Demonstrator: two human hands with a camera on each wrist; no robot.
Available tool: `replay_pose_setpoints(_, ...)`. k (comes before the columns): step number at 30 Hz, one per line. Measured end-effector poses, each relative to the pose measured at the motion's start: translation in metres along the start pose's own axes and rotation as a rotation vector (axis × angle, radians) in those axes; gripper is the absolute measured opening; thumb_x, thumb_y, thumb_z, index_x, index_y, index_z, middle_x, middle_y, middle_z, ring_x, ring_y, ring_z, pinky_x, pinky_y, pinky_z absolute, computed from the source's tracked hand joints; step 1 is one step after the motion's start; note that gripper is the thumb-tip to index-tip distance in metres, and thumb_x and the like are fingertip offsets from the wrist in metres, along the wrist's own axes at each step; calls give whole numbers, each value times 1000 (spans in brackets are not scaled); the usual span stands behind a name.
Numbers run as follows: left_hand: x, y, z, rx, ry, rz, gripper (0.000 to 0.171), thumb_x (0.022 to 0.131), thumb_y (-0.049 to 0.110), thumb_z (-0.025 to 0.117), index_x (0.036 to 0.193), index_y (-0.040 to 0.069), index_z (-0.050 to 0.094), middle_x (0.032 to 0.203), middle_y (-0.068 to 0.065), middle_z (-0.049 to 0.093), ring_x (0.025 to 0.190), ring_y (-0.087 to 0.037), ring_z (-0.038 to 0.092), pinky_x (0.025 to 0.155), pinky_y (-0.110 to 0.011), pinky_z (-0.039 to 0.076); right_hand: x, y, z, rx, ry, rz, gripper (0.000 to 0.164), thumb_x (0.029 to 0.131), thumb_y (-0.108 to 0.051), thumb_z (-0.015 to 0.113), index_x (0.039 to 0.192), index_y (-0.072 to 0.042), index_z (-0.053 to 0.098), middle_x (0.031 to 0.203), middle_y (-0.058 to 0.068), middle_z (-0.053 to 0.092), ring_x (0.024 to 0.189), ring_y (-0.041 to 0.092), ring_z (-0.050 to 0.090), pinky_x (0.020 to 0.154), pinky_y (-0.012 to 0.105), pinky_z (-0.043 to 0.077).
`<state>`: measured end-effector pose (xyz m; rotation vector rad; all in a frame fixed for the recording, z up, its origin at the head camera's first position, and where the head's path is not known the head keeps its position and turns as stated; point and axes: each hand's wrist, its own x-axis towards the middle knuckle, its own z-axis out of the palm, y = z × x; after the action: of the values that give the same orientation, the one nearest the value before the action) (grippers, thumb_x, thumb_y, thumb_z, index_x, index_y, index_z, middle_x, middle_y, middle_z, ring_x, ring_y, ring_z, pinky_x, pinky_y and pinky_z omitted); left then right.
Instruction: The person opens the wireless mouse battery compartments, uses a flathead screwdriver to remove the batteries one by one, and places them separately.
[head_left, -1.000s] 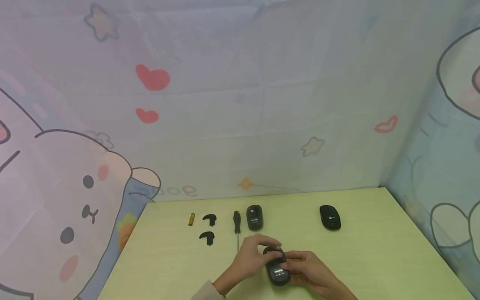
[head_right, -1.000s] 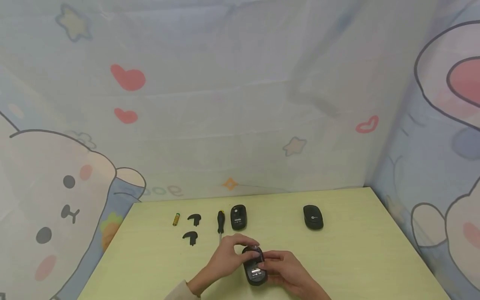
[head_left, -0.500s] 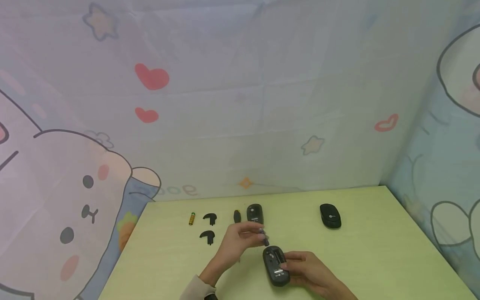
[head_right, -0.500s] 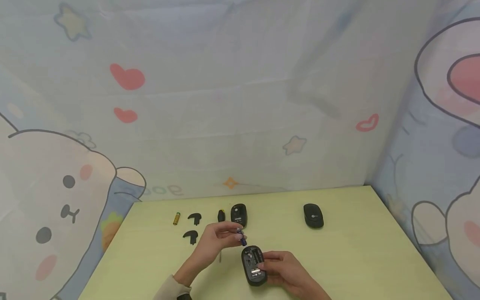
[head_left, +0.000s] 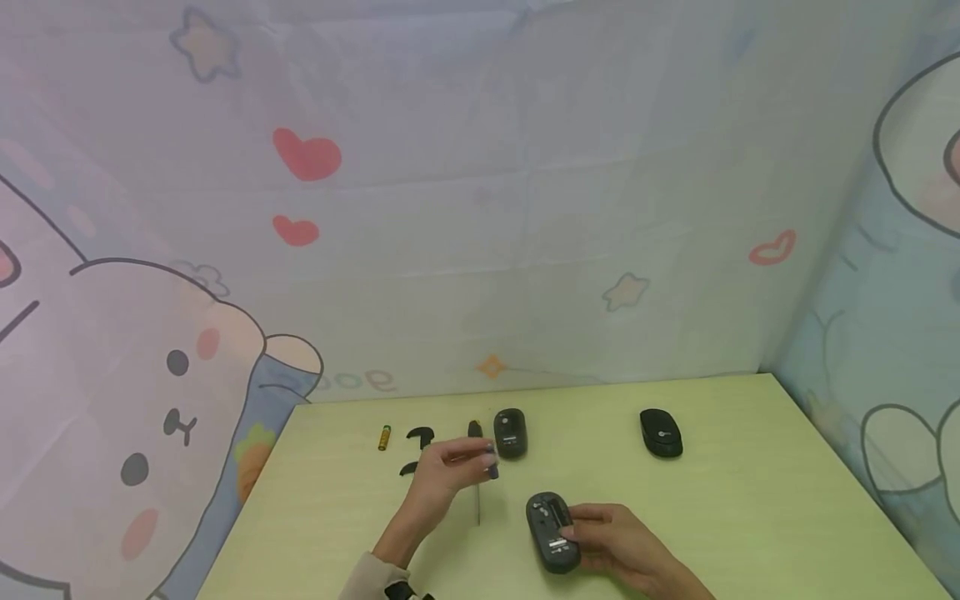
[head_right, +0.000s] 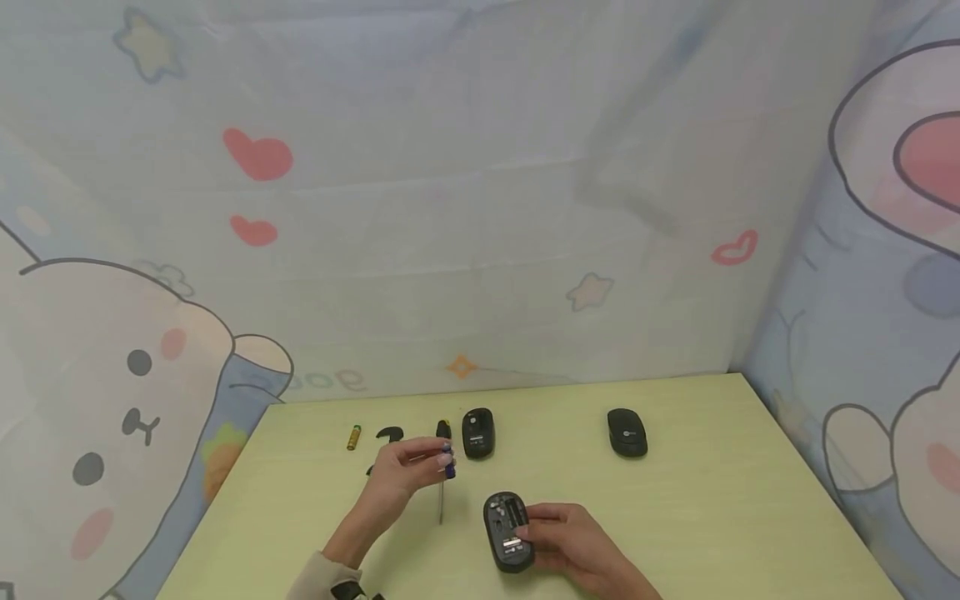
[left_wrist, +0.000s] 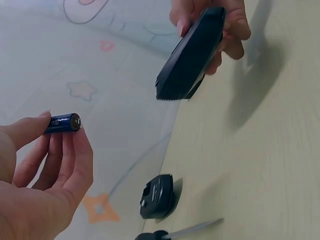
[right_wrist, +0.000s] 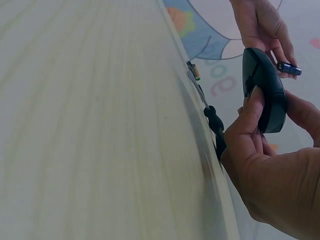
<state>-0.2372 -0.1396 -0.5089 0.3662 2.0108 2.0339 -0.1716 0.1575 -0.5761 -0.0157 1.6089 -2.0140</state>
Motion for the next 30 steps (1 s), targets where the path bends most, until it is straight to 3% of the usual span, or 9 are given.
replay_pose_setpoints(9,-2,1,-27,22,69,22,44,97,11,76,134,-9,66,123,-12,75,104,-16,77,94,-33,65,0,-1,0,-8,-1,-2,74,97,-19,76,151,16,41,135,18,69,111,20,72,94,38,65)
replay_pose_setpoints(15,-4,2,-43,3,134,-4,43,96,10,77,133,-10,66,123,-15,75,104,-17,77,95,-35,65,0,0,0,9,-7,-13,73,97,-18,76,151,17,41,134,18,69,111,20,72,93,38,65)
replay_pose_setpoints(23,-7,1,-64,56,170,-24,43,97,13,77,134,-6,67,131,-24,71,105,-21,79,95,-33,65,-2,-2,0,11,-15,-32,71,97,-17,75,150,17,43,136,19,67,113,21,72,96,40,65)
replay_pose_setpoints(30,-10,-1,-78,98,223,-60,44,97,14,77,135,-5,67,128,-19,73,101,-16,79,90,-28,66,-3,-4,0,13,-14,-32,72,97,-18,76,150,17,42,138,20,66,115,22,71,97,41,65)
